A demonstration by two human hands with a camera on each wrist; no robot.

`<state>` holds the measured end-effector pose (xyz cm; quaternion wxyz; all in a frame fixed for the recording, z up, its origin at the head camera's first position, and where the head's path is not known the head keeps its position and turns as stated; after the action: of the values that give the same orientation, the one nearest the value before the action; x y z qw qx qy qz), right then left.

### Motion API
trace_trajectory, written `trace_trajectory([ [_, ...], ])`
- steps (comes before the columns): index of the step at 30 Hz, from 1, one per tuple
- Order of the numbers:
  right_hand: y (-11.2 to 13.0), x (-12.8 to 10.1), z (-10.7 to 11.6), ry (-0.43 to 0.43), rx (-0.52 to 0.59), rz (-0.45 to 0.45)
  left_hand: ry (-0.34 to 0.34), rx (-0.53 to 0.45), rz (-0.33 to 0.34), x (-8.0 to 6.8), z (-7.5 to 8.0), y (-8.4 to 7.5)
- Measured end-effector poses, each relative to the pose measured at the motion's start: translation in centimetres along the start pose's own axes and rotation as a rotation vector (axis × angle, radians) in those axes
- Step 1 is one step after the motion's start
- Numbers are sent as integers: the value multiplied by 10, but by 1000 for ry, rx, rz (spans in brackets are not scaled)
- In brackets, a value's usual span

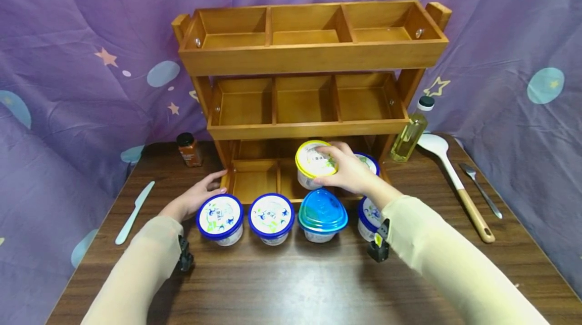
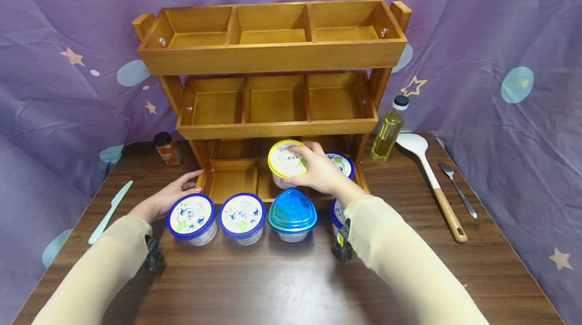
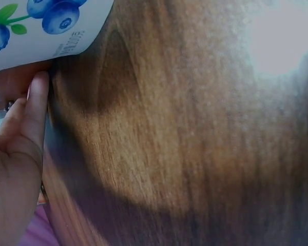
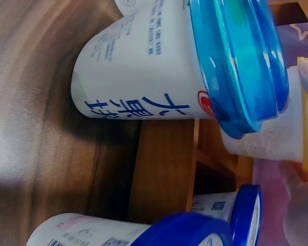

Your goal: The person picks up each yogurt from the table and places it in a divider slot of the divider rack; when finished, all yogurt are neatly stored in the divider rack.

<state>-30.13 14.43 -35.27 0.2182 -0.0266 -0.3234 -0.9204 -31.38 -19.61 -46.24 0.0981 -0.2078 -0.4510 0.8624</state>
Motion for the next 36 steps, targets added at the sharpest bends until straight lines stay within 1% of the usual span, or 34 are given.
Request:
trace_trajectory([
  [4,0,6,-7,48,-5,-27,1,-3,1,1,-1,1],
  [7,0,11,-12,78,-16,-23,2,1,-4,1,-1,2],
  [12,-1,17,-19,132,-45,-20,11,-3,8,1,-1,3],
  [14,-2,18,-21,143,-54,-25,11,-3,18,1,-1,3],
  [20,-4,21,-26,163,-60,-31,9,8,14,2,0,2],
  [24,-5,24,-30,184,-61,-34,10,13,23,2,0,4],
  [29,-2,32,-34,201,-63,-21,-1,21,28,0,1,4],
  [33,-4,35,-36,209,-69,-29,-1,-4,13,1,0,4],
  [36,-7,33,-39,225,-74,-45,9,-23,-16,2,-2,2],
])
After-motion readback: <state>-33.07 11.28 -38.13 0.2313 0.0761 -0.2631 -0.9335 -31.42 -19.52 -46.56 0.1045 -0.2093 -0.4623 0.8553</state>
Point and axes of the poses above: each hand's wrist, its own x-axis towards the middle knuckle, its own z-axis out of the back of the hand, y = z × x, the point moved 8 cm from there along x, towards the middle knuckle, and after that the axes turned 2 degrees about x, right-handed, at the moved point
